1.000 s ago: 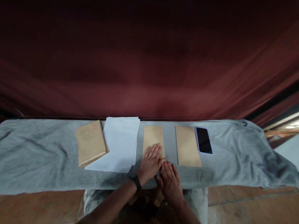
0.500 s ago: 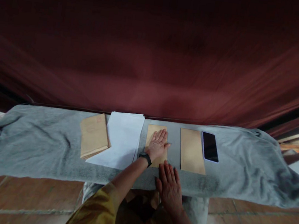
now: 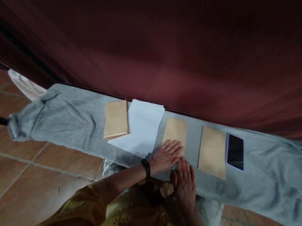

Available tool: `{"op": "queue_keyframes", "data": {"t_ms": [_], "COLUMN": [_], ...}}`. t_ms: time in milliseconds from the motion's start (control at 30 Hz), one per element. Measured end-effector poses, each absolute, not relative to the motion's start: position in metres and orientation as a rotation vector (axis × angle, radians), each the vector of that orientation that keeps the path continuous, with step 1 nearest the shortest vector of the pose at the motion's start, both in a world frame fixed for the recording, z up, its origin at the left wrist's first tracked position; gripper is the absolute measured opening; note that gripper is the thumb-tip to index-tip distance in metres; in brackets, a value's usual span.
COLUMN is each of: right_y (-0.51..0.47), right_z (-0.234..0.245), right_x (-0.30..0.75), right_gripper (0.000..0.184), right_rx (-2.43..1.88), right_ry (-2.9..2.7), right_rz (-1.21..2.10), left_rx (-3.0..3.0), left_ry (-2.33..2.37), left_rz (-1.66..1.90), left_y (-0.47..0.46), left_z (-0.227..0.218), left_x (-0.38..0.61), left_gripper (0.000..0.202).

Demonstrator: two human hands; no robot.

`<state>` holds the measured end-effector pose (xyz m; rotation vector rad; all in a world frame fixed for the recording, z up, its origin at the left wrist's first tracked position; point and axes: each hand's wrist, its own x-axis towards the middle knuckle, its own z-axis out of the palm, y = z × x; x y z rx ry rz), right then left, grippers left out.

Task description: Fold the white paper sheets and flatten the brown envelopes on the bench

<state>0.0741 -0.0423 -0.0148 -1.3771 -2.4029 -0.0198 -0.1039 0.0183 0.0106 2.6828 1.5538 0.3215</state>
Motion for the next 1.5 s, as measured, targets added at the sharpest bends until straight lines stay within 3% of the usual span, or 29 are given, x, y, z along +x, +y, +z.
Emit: {"op": "queue_keyframes", "data": {"t_ms": [433, 633, 1033, 1500], "right_y": [-0.039, -0.035, -0.041, -0.045], "right_z": [-0.014, -0.009, -0.012, -0.007], "right_x": [0.084, 0.076, 0.071, 0.078], "right_gripper": [0.056, 0.055, 0.060, 0.053], "right_rx": [-1.333, -1.295, -1.306, -1.517], "right_ry": [-2.399, -2.408, -2.457, -2.337], "right_rz": [0.155, 0.270, 0.082, -0.018], "left_rx": [2.777, 2.711, 2.725, 2.682], "left_ry": [1.310, 1.308, 1.308, 1.661], "left_rz": [0.159, 0.151, 0.216, 0.198], "left_y": [-0.034, -0.033, -0.038, -0.058], "left_z": [0.023, 0.025, 0.027, 0.006], "left_x": [-0.132, -0.130, -0.134, -0.150], "left_gripper": [0.081, 0.082, 0.083, 0.087]}}
